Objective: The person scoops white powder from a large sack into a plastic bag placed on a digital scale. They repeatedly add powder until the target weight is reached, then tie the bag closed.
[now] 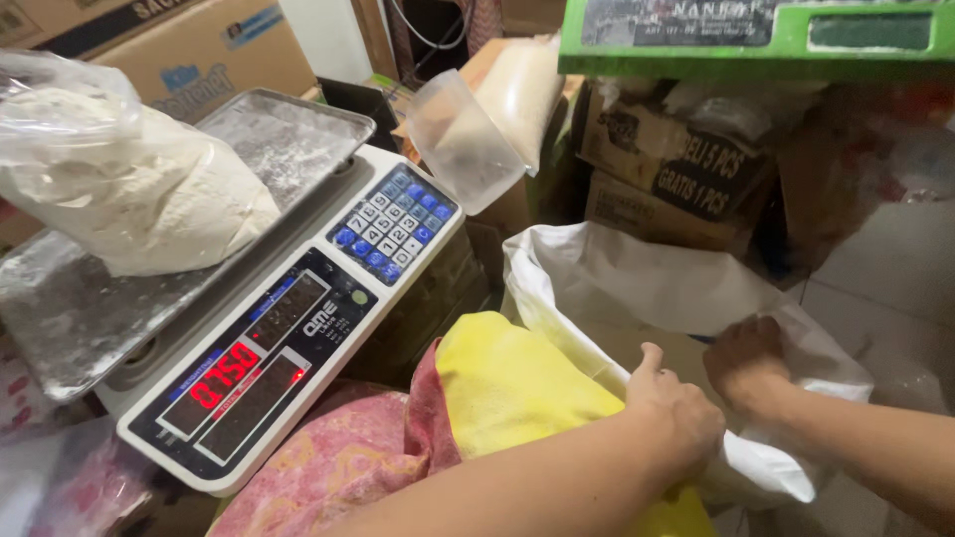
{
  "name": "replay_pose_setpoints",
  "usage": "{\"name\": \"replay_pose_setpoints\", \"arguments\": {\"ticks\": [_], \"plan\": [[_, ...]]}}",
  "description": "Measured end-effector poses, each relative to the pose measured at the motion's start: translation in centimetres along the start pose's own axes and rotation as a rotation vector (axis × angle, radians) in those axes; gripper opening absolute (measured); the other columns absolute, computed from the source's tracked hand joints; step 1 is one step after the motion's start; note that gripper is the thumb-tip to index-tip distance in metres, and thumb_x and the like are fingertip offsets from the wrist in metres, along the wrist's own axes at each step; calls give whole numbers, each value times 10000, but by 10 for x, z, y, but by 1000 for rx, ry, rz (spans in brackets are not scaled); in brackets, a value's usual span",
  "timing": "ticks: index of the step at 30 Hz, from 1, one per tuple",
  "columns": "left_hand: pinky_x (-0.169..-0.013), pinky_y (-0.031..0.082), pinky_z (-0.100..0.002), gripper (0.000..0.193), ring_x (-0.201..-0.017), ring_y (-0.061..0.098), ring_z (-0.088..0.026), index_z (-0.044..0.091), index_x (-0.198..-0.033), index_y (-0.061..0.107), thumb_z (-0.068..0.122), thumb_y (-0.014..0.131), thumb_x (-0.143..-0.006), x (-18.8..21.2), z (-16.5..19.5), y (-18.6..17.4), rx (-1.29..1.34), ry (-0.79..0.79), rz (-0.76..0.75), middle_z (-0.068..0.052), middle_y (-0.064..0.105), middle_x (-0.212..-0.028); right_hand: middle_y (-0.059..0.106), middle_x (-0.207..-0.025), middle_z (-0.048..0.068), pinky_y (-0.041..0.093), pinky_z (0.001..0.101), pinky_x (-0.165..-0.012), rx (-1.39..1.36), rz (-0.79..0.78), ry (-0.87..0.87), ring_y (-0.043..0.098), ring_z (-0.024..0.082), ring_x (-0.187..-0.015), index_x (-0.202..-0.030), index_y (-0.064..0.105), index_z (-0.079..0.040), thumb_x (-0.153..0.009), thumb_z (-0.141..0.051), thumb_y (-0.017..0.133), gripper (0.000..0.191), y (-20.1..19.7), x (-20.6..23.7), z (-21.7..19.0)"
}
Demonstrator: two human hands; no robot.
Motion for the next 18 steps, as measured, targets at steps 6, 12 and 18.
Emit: {"name": "replay_pose_setpoints", "arguments": {"ticks": [6, 12, 18], "plan": [[-869, 594, -431, 350, -1051, 754, -239, 265, -1152, 783, 294, 693, -815, -12, 1, 25, 167, 184, -58, -24, 779, -1166, 748, -1080, -15, 310, 426, -1079, -13, -229, -119, 657, 165, -1095, -1020, 781, -279, -1011, -248, 490, 293, 22, -16, -13], [-862, 592, -395, 462, -1002, 754, -248, 246, -1163, 756, 469, 715, -760, 8, -4, 27, 196, 360, -49, -53, 796, -1082, 750, -1103, 21, 218, 418, -1202, -154, -252, -140, 649, 161, -1156, -1060, 772, -262, -1023, -302, 452, 324, 18, -25, -6], [-826, 596, -400, 431, -969, 756, -257, 228, -1107, 780, 440, 721, -735, 18, -10, 15, 241, 323, 13, -61, 791, -1043, 744, -1121, 16, 180, 443, -1213, -66, -395, -284, 660, 157, -1157, -1188, 697, -249, -928, -282, 554, 299, -3, -13, -13]]}}
Point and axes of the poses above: each hand's wrist, its own x-axis away from the middle knuckle, its own y-axis out of the palm, z = x × y, the point moved 7 cm from there along -x, towards the middle knuckle
